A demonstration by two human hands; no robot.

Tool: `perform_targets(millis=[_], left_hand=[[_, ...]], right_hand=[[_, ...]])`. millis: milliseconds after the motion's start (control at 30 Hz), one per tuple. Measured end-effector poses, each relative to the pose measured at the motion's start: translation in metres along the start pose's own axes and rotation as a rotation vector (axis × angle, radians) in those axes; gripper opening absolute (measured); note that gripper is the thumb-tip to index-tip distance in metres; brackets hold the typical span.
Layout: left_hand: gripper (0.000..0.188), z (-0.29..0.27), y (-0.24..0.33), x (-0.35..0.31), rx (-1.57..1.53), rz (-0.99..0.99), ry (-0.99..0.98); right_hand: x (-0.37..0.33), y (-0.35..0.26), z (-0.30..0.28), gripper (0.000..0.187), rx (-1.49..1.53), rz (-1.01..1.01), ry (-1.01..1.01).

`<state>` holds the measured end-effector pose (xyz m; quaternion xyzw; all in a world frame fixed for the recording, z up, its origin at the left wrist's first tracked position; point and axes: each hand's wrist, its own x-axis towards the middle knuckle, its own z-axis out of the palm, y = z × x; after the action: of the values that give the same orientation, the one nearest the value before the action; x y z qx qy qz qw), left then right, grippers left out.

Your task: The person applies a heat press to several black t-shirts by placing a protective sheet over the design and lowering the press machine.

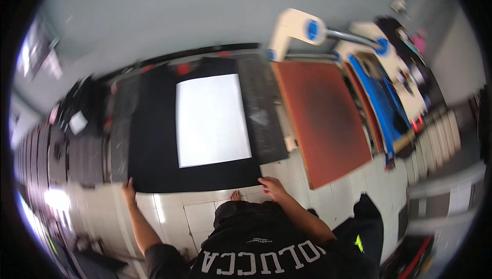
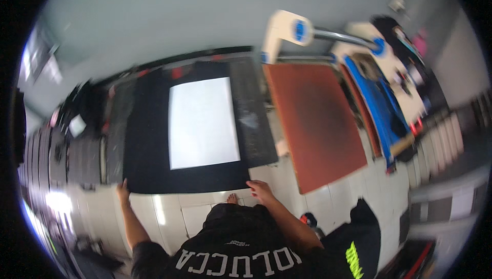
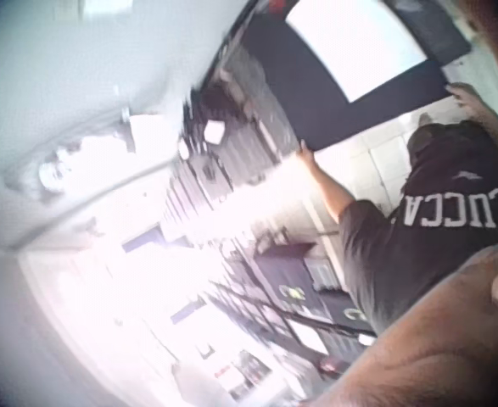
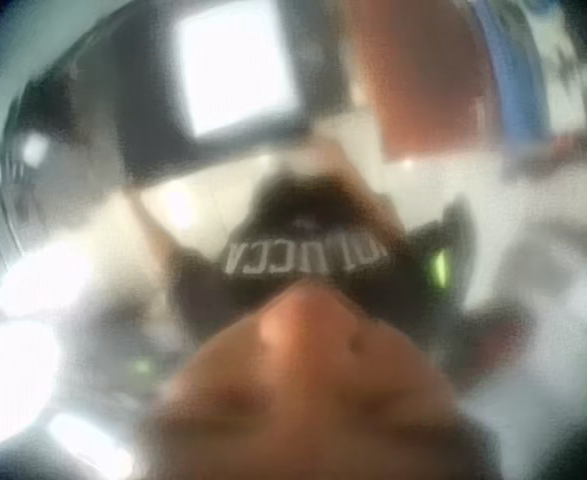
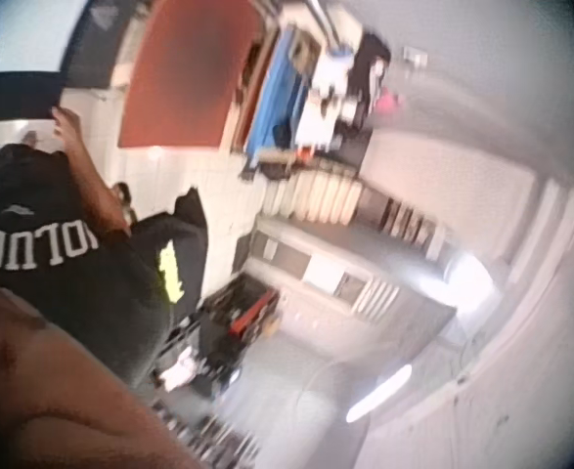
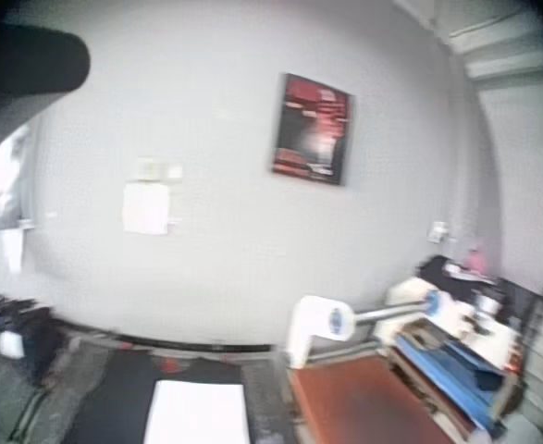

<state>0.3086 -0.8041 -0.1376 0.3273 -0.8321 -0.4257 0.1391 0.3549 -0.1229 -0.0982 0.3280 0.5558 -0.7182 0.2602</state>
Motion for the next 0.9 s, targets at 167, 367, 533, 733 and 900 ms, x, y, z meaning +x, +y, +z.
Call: perform_targets(millis=[167,367,533,733,900], left_hand=[[0.048,0.008,0.001,0.017,0.802,-0.010,0.225],[0.039,0.129,0.158,-0.030,0.538,0.606,0.289],[0.022,0.287,0.379,-0.265,-0.127,0.971,-0.466],[0.015,0.300,0.474,-0.547,-0.062,0.909,-1.797],[0.024,0.355,0.410,-0.691,0.266,1.139,-2.348]], right_hand=[[0.015,0.030,-0.023,0.036,-0.129,-0.181,0.003],[-0.111,-0.002,-0.101,0.041,-0.205,-0.233,-0.065],[-0.219,0.109,-0.232,0.025,-0.112,-0.477,0.956],[-0.356,0.245,-0.253,0.026,0.073,0.095,2.129],[-0.356,0.345,-0.201,0.036,1.025,0.111,2.154]])
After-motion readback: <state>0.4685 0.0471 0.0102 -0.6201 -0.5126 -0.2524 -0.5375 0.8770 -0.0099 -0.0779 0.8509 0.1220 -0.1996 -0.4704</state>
